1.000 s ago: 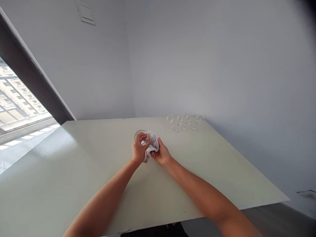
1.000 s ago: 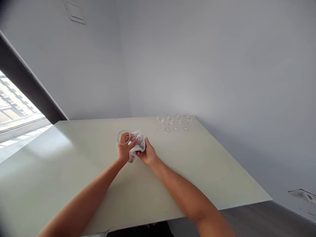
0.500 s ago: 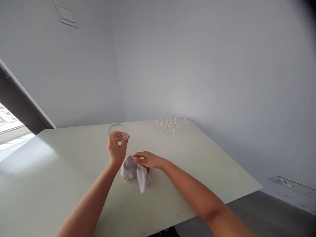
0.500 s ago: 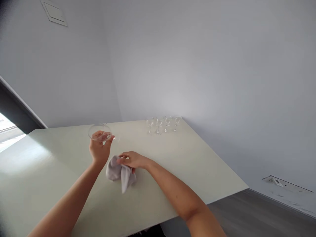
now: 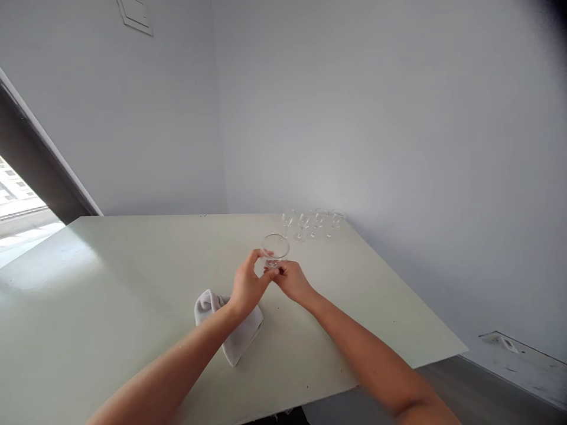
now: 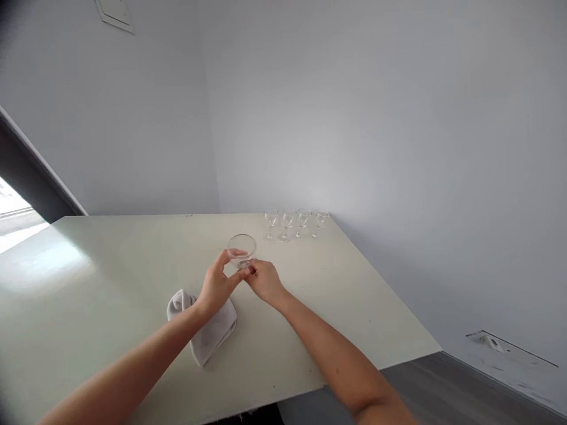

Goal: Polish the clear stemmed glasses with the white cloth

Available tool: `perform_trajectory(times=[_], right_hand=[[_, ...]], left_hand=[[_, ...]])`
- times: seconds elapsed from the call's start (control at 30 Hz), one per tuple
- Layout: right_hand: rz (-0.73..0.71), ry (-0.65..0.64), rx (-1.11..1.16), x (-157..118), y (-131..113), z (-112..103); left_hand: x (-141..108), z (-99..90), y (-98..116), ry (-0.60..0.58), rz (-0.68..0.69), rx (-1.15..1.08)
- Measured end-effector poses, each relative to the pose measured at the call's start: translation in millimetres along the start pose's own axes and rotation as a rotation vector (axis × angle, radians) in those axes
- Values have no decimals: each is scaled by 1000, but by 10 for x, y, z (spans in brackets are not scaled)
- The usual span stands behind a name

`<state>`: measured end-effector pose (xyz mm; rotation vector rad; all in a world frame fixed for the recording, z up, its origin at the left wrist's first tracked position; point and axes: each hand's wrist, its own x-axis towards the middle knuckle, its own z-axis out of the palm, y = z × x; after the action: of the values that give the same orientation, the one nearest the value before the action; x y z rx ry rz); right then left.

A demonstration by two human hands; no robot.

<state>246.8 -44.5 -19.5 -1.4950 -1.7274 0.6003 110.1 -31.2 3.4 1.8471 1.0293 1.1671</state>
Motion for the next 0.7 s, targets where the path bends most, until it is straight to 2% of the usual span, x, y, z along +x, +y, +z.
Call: perform_trajectory(times=[0.07, 0.17, 0.23, 0.3, 0.4, 0.5, 0.7], right_hand=[[115, 67, -47, -42, 251, -141], [298, 206, -166, -78, 717, -535], [398, 291, -234, -85, 1025, -859], [498, 358, -300, -70, 1283, -1165], [617, 412, -374, 22, 1560, -1494], [698, 431, -422, 195, 1752, -1648], [733, 465, -508, 531, 2019, -1722]], left_hand=[[-66, -52, -29, -59, 55, 121], [-207, -273, -154, -125, 75, 304], [-319, -459, -313, -121, 105, 452], [-428, -617, -515, -105, 195, 588], [-554, -734, -791, -147, 290, 698], [-613, -735, -913, -166, 270, 728], [-585, -737, -906, -211, 186, 693]])
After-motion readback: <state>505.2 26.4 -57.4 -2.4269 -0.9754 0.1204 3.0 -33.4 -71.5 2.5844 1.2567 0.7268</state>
